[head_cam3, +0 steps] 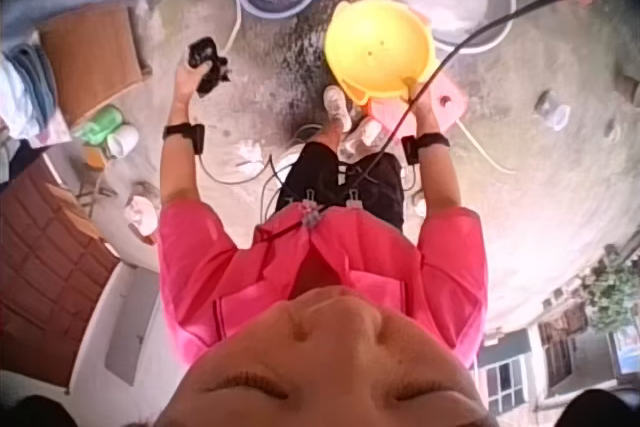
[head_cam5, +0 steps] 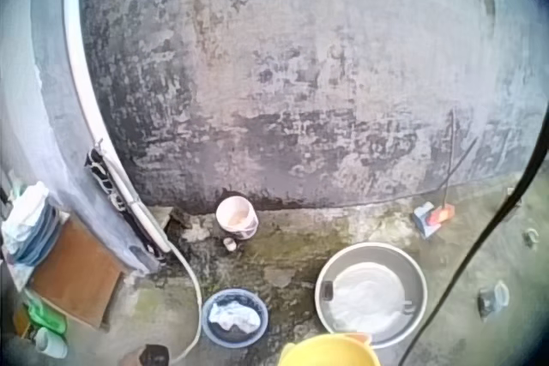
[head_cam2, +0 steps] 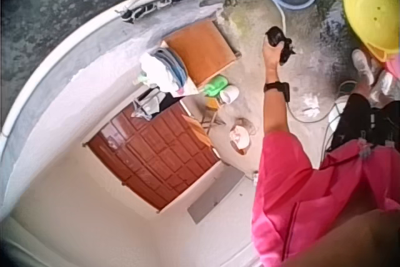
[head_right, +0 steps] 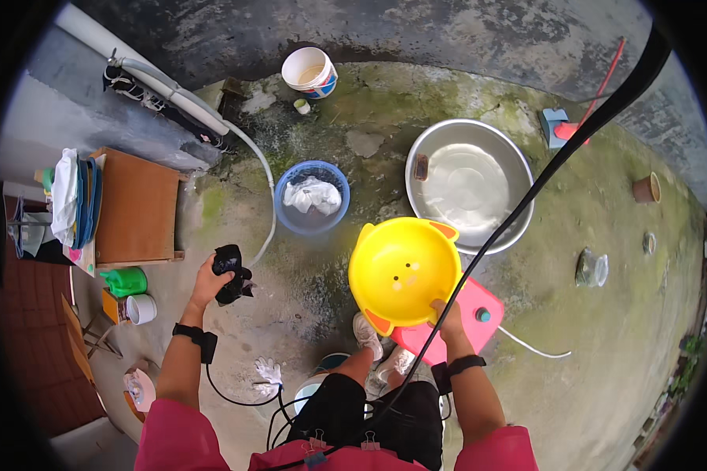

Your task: Washing clothes by hand in a basin with detergent.

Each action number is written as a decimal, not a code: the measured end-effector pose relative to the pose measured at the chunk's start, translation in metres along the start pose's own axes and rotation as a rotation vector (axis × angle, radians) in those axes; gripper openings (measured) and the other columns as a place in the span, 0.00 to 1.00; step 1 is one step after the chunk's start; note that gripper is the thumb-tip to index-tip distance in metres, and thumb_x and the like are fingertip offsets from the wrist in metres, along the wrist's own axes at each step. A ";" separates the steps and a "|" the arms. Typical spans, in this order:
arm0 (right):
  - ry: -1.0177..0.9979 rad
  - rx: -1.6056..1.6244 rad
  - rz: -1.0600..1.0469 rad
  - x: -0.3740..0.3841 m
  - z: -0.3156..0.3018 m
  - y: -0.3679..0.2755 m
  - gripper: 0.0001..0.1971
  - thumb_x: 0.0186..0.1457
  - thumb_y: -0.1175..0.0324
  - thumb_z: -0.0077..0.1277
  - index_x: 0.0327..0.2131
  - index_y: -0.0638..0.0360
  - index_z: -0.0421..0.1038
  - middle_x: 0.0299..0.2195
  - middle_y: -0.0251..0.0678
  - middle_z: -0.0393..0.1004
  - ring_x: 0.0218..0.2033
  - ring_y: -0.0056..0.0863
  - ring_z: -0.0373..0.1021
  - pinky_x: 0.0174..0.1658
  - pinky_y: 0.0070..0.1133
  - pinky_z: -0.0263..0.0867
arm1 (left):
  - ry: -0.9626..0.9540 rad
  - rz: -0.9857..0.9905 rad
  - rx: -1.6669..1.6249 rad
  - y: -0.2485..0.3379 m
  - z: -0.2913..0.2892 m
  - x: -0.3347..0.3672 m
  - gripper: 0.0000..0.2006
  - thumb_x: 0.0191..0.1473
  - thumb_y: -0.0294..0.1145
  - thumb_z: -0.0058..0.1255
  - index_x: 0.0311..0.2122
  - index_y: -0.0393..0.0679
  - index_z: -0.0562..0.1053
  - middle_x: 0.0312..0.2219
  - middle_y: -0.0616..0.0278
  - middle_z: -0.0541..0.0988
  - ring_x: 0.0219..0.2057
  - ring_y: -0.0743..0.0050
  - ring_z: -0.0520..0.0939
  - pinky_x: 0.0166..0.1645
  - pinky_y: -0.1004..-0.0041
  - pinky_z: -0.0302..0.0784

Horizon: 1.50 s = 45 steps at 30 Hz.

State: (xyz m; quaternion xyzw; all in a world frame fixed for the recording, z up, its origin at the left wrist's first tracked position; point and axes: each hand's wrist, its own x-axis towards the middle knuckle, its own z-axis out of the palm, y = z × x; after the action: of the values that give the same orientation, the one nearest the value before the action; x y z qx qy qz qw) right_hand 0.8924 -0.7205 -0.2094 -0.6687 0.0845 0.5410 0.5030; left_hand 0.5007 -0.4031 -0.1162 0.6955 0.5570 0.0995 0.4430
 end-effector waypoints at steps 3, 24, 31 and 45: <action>0.022 -0.037 -0.049 -0.028 -0.013 0.029 0.14 0.43 0.75 0.42 0.37 0.65 0.62 0.23 0.37 0.67 0.16 0.24 0.65 0.13 0.18 0.60 | 0.009 0.065 0.086 0.008 0.025 0.013 0.24 0.36 0.27 0.55 0.43 0.34 0.65 0.33 0.57 0.75 0.34 0.70 0.75 0.41 0.74 0.70; 0.131 -0.139 -0.282 -0.001 -0.104 0.146 0.16 0.45 0.71 0.46 0.41 0.61 0.63 0.29 0.35 0.70 0.26 0.26 0.68 0.27 0.21 0.66 | -0.610 0.163 0.141 0.117 0.360 -0.076 0.25 0.38 0.38 0.56 0.43 0.37 0.68 0.35 0.52 0.74 0.38 0.65 0.75 0.43 0.72 0.68; 0.171 -0.178 -0.118 -0.004 -0.135 0.139 0.20 0.48 0.61 0.43 0.42 0.64 0.65 0.31 0.42 0.72 0.33 0.32 0.69 0.38 0.24 0.63 | -0.502 0.189 0.299 0.112 0.379 -0.088 0.18 0.41 0.40 0.54 0.34 0.36 0.71 0.22 0.56 0.76 0.23 0.70 0.77 0.31 0.73 0.71; 0.152 -0.650 -0.533 0.024 -0.155 0.068 0.37 0.39 0.89 0.40 0.55 0.49 0.49 0.50 0.47 0.54 0.44 0.42 0.63 0.45 0.25 0.62 | -0.408 0.173 0.254 0.076 0.353 -0.099 0.18 0.39 0.37 0.57 0.34 0.38 0.70 0.29 0.52 0.76 0.32 0.58 0.77 0.36 0.70 0.70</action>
State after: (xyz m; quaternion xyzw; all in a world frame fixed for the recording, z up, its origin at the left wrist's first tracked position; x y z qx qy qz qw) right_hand 0.9561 -0.8617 -0.2826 -0.8288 -0.2294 0.3400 0.3806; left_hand 0.7403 -0.6657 -0.2339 0.7963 0.4024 -0.0758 0.4451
